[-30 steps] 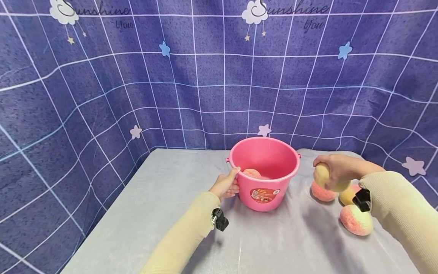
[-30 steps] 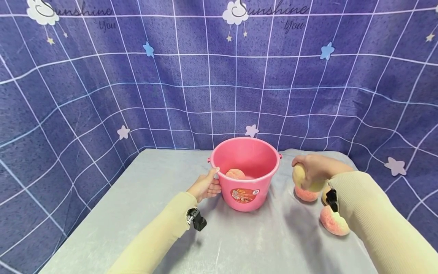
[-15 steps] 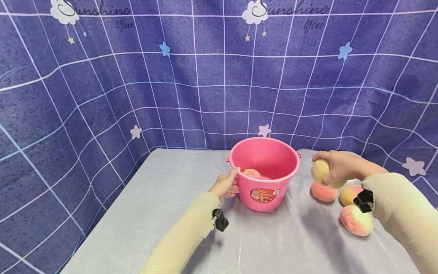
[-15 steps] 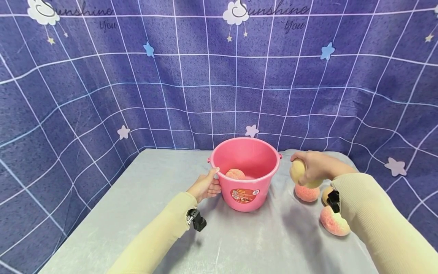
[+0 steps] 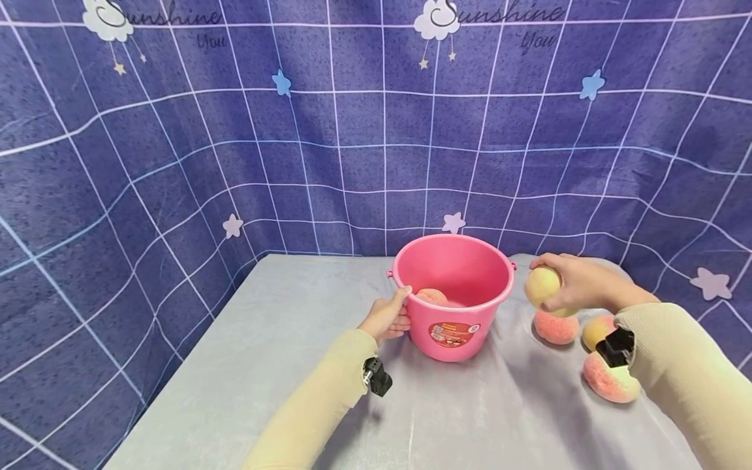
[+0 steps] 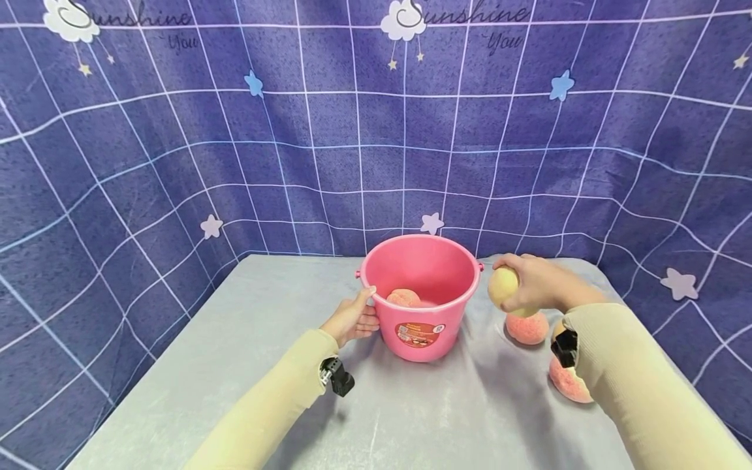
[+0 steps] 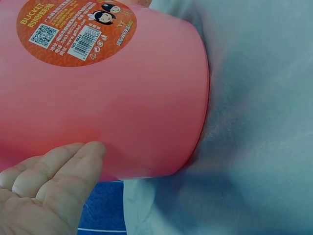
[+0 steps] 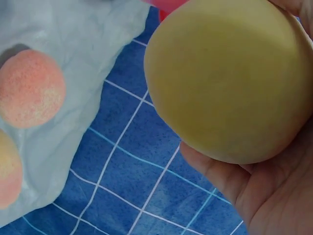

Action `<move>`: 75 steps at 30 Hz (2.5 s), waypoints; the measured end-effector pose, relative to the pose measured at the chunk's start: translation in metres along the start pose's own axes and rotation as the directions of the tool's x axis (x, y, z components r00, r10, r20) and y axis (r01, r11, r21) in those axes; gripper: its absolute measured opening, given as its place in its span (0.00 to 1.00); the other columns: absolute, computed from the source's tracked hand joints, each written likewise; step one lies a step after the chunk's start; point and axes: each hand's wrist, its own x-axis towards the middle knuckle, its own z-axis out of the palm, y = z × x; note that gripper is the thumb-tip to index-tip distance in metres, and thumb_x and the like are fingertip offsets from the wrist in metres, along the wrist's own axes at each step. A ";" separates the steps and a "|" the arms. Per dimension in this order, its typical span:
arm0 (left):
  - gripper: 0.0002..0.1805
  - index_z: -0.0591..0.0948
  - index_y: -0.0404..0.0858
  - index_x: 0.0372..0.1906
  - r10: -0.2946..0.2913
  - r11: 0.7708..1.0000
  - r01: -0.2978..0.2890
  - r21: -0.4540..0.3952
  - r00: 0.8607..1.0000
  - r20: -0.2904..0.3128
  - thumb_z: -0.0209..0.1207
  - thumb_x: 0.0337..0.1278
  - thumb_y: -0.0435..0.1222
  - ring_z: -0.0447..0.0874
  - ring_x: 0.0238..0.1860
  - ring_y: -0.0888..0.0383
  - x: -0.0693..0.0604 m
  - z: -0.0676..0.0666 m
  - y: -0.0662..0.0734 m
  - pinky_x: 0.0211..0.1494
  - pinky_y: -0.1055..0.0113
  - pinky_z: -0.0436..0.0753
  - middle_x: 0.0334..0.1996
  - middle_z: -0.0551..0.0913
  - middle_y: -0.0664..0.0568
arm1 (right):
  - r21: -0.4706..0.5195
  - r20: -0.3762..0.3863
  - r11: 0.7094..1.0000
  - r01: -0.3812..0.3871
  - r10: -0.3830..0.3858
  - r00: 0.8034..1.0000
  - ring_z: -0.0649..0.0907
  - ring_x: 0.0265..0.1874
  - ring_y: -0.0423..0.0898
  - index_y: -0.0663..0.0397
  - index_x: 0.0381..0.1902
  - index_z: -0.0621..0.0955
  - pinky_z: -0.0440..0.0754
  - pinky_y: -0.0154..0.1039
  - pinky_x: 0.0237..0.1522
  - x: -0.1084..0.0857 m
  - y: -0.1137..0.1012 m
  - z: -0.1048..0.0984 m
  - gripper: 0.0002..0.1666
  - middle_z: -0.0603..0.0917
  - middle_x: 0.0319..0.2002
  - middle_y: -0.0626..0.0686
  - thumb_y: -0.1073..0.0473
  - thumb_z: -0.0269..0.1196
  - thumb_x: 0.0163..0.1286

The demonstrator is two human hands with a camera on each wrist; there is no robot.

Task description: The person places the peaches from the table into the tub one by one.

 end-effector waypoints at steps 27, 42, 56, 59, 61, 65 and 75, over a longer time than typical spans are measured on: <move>0.45 0.71 0.15 0.54 0.012 1.000 -0.012 0.002 0.999 0.031 0.48 0.60 0.59 0.80 0.50 0.36 0.000 -0.002 0.001 0.54 0.49 0.78 0.47 0.79 0.25 | 0.170 -0.047 0.985 0.039 -0.031 0.998 0.77 0.28 0.46 0.57 0.49 0.77 0.74 0.40 0.29 0.013 -0.016 -0.009 0.34 0.81 0.36 0.53 0.57 0.74 0.40; 0.44 0.71 0.15 0.54 0.015 1.000 -0.015 0.000 0.999 0.038 0.49 0.58 0.58 0.81 0.49 0.37 -0.002 -0.003 0.000 0.56 0.49 0.77 0.47 0.79 0.25 | 0.146 -0.028 0.987 0.069 -0.065 0.997 0.77 0.29 0.47 0.58 0.48 0.77 0.74 0.41 0.29 0.022 -0.029 -0.014 0.34 0.80 0.35 0.52 0.58 0.73 0.39; 0.43 0.73 0.17 0.52 0.001 1.000 -0.002 -0.003 1.000 -0.008 0.51 0.57 0.58 0.84 0.45 0.41 -0.002 0.000 0.000 0.53 0.51 0.79 0.44 0.81 0.29 | 0.150 -0.039 0.985 0.089 -0.084 0.996 0.76 0.28 0.47 0.60 0.47 0.77 0.74 0.40 0.28 0.040 -0.042 -0.013 0.34 0.80 0.33 0.52 0.58 0.71 0.38; 0.43 0.74 0.18 0.52 -0.006 1.000 0.006 0.004 1.000 -0.023 0.51 0.57 0.59 0.84 0.44 0.42 -0.003 0.000 0.001 0.52 0.52 0.80 0.44 0.82 0.30 | 0.124 -0.042 0.988 0.095 -0.090 0.995 0.76 0.29 0.47 0.58 0.48 0.78 0.74 0.40 0.28 0.042 -0.045 -0.011 0.34 0.79 0.33 0.52 0.57 0.71 0.37; 0.43 0.74 0.18 0.52 -0.006 1.000 0.006 0.009 0.999 -0.032 0.50 0.57 0.59 0.84 0.44 0.42 -0.003 0.000 0.000 0.51 0.52 0.80 0.43 0.82 0.30 | 0.114 -0.041 0.989 0.094 -0.090 0.995 0.76 0.31 0.47 0.57 0.48 0.78 0.74 0.40 0.28 0.043 -0.048 -0.010 0.34 0.79 0.34 0.52 0.56 0.71 0.37; 0.43 0.74 0.18 0.52 -0.005 1.000 0.005 0.001 0.999 -0.035 0.51 0.57 0.59 0.84 0.44 0.42 -0.003 0.000 0.000 0.51 0.51 0.80 0.43 0.82 0.30 | 0.104 -0.045 0.990 0.094 -0.089 0.995 0.76 0.31 0.48 0.56 0.48 0.78 0.74 0.41 0.28 0.046 -0.054 -0.010 0.35 0.79 0.34 0.53 0.56 0.70 0.36; 0.43 0.74 0.17 0.51 0.006 1.000 -0.006 -0.004 0.999 -0.041 0.51 0.57 0.58 0.84 0.45 0.40 -0.005 0.002 0.000 0.51 0.52 0.80 0.43 0.82 0.29 | 0.119 -0.031 0.990 0.078 -0.075 0.997 0.76 0.31 0.49 0.56 0.48 0.78 0.74 0.41 0.29 0.055 -0.060 -0.005 0.34 0.79 0.34 0.53 0.56 0.70 0.37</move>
